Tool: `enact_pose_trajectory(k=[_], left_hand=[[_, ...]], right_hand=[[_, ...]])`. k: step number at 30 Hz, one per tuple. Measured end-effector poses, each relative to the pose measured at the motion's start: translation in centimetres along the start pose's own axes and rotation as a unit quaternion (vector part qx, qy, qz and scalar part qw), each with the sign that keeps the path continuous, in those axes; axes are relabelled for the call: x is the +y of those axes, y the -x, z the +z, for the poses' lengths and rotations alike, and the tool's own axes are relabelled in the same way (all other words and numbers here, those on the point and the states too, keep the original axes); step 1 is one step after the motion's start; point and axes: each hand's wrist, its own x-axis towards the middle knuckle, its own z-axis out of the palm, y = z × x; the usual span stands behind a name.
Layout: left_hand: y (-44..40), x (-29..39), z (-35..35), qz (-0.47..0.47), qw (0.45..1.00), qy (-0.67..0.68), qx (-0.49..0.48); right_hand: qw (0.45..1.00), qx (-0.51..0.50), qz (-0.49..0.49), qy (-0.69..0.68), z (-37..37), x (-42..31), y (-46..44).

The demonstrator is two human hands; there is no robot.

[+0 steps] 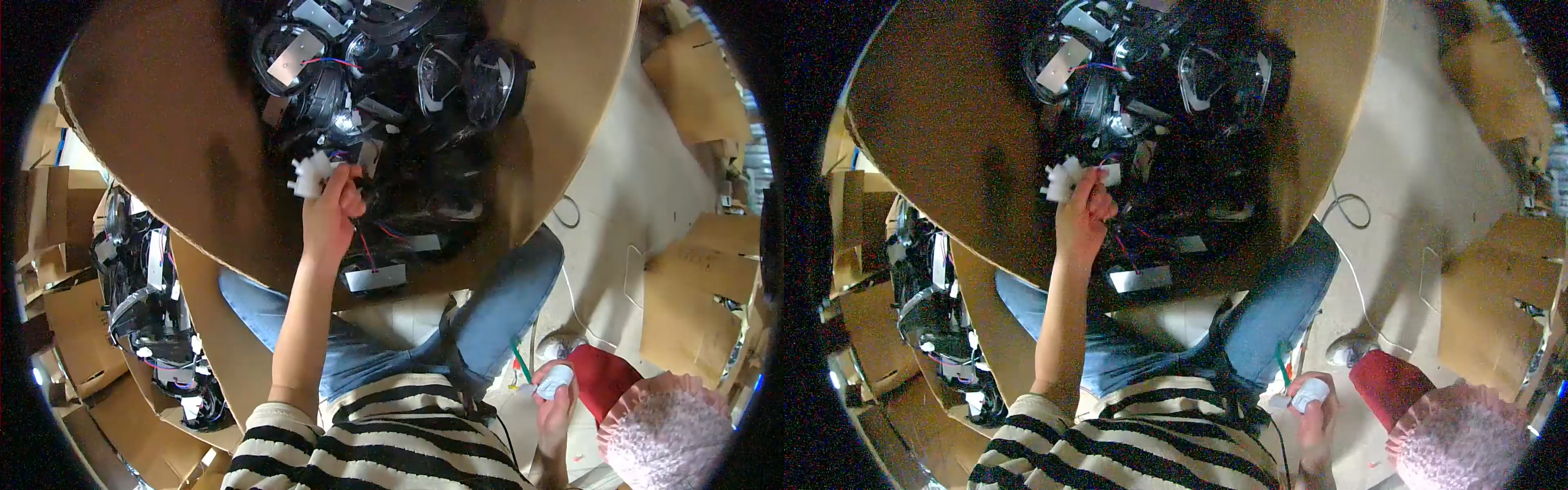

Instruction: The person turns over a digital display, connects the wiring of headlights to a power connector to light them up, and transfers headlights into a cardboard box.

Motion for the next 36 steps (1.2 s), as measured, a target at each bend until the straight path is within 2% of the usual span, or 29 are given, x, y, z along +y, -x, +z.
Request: enact_pose_trajectory(k=[2, 5, 7, 11, 13, 15, 16, 18, 19, 21, 22, 23, 26, 27, 29, 31, 34, 36], left_hand=[[-3.7, -0.6, -0.6, 0.004, 1.0, -0.021, -0.002], [-9.8, -2.9, -2.7, 0.006, 0.997, -0.054, 0.048], [-12.7, -4.1, -4.0, 0.022, 0.987, -0.086, 0.137], [-16.5, -6.5, -6.4, -0.016, 0.99, -0.047, 0.131], [-17.9, -7.7, -6.6, -0.024, 0.985, -0.118, 0.123], [-22.5, -9.4, -10.6, -0.061, 0.982, -0.142, 0.112], [-25.4, -9.5, -13.3, -0.268, 0.954, -0.073, 0.113], [-21.9, -8.9, -9.9, -0.142, 0.969, -0.194, 0.061], [-20.7, -8.2, -10.0, -0.121, 0.98, -0.154, 0.033], [-22.3, -9.2, -11.3, -0.128, 0.943, -0.306, 0.028], [-20.3, -7.5, -11.1, -0.102, 0.949, -0.299, 0.011], [-20.6, -8.3, -11.6, -0.046, 0.979, -0.198, -0.022], [-19.8, -9.3, -12.9, -0.037, 0.948, -0.312, -0.048], [-18.7, -9.6, -12.1, 0.003, 0.878, -0.479, -0.016], [-16.4, -10.2, -12.3, 0.053, 0.781, -0.622, 0.002], [-14.5, -10.2, -12.1, 0.09, 0.81, -0.578, -0.046], [-13.5, -10.6, -11.0, 0.128, 0.834, -0.53, -0.084], [-13.0, -10.7, -9.4, 0.097, 0.877, -0.454, -0.124]], right_hand=[[0.999, -0.04, 0.006, -0.017, 0.0, -0.1, -0.3], [0.999, -0.054, 0.003, -0.004, 0.4, -0.1, -0.6], [0.999, -0.048, 0.009, 0.004, 0.5, -0.1, -0.4], [0.997, -0.065, 0.05, 0.012, 1.0, -0.9, -0.8], [0.995, -0.075, 0.058, 0.03, 0.8, -0.6, -1.0], [0.996, -0.078, 0.052, 0.012, 1.0, -0.6, -1.2], [0.996, -0.072, 0.049, 0.012, 1.1, -0.7, -1.4], [0.996, -0.063, 0.067, -0.008, 1.5, -1.1, -1.4], [0.994, -0.051, 0.099, 0.003, 1.5, -1.3, -1.3], [0.992, -0.101, 0.065, 0.042, 0.9, -0.3, -1.6], [0.99, -0.115, 0.045, 0.066, 0.7, 0.7, -1.7], [0.987, -0.127, 0.025, 0.093, 0.7, 1.2, -1.6], [0.984, -0.131, 0.108, 0.062, 1.5, -0.3, -1.6], [0.977, -0.13, 0.141, 0.089, 2.0, -1.6, -1.7], [0.98, -0.121, 0.134, 0.089, 2.1, -1.0, -1.5], [0.979, -0.135, -0.013, 0.154, 2.2, -0.4, -1.8], [0.983, -0.144, 0.006, 0.116, 2.6, -0.8, -1.7], [0.978, -0.158, 0.03, 0.135, 2.8, -0.9, -1.7]])
